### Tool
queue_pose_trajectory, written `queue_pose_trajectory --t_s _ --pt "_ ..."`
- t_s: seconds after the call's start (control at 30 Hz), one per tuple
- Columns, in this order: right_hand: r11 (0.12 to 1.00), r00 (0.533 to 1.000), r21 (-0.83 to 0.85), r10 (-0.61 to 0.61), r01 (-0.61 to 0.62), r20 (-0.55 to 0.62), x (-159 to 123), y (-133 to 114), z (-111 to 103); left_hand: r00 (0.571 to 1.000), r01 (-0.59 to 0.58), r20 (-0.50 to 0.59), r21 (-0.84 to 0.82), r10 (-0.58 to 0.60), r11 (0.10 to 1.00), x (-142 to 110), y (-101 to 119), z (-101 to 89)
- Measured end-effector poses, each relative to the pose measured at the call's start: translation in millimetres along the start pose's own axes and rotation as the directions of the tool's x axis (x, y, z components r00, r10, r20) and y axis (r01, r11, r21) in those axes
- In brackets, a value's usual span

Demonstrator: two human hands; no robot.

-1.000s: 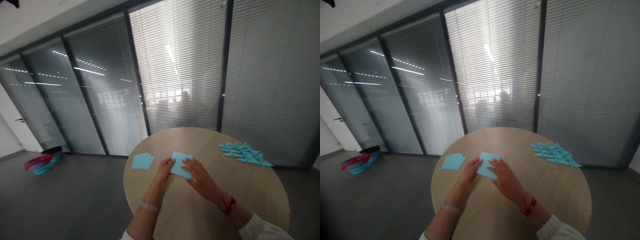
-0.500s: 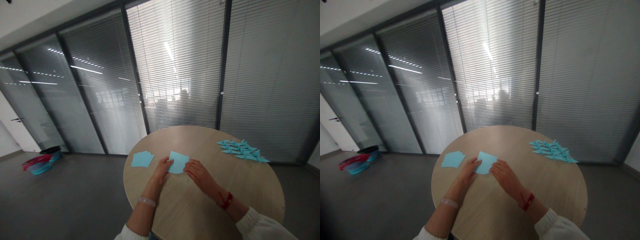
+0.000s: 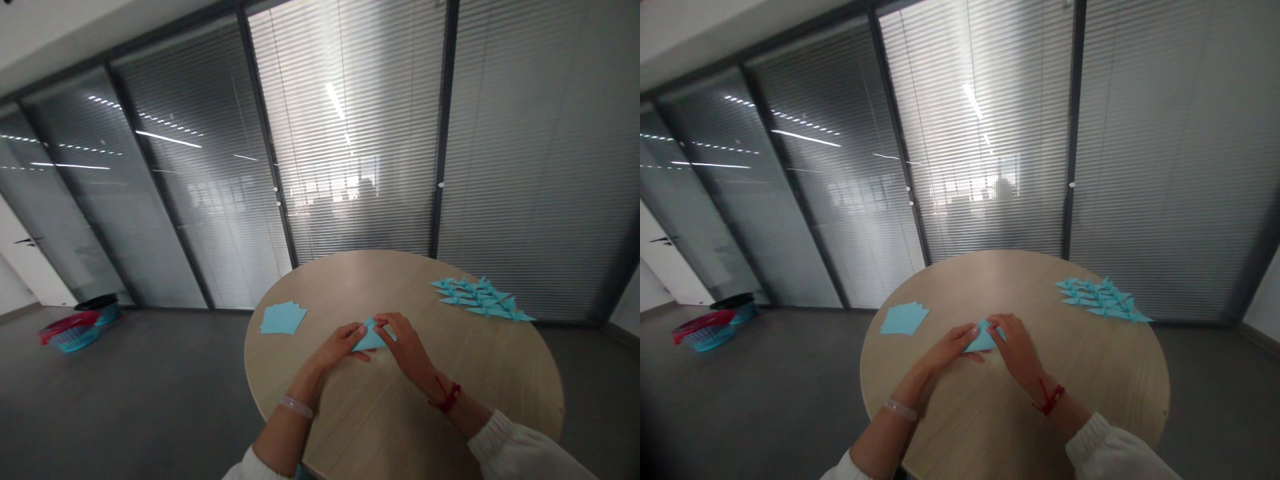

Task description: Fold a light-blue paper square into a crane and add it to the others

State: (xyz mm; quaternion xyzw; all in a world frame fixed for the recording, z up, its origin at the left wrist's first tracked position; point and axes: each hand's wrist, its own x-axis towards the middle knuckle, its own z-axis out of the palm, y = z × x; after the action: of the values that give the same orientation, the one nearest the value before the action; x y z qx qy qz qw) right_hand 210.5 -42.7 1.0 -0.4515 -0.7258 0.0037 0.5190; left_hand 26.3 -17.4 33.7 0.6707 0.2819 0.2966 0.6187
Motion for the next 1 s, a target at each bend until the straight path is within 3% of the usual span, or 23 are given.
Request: queue_pose_trajectory --t_s 0.27,1.0 --pt "0.996 0.995 -0.001 0.093 -0.093 -0.027 1.6 1.3 -0.5 0.998 -0.066 -0.015 0.106 0.068 0.992 5.1 -1.8 3.4" --pt "0.999 0.999 -0.05 0.013 -0.015 -0.033 3.7 1.5 -3.9 0.99 -0.131 -0.008 0.361 0.143 0.923 4.5 -6.3 -0.3"
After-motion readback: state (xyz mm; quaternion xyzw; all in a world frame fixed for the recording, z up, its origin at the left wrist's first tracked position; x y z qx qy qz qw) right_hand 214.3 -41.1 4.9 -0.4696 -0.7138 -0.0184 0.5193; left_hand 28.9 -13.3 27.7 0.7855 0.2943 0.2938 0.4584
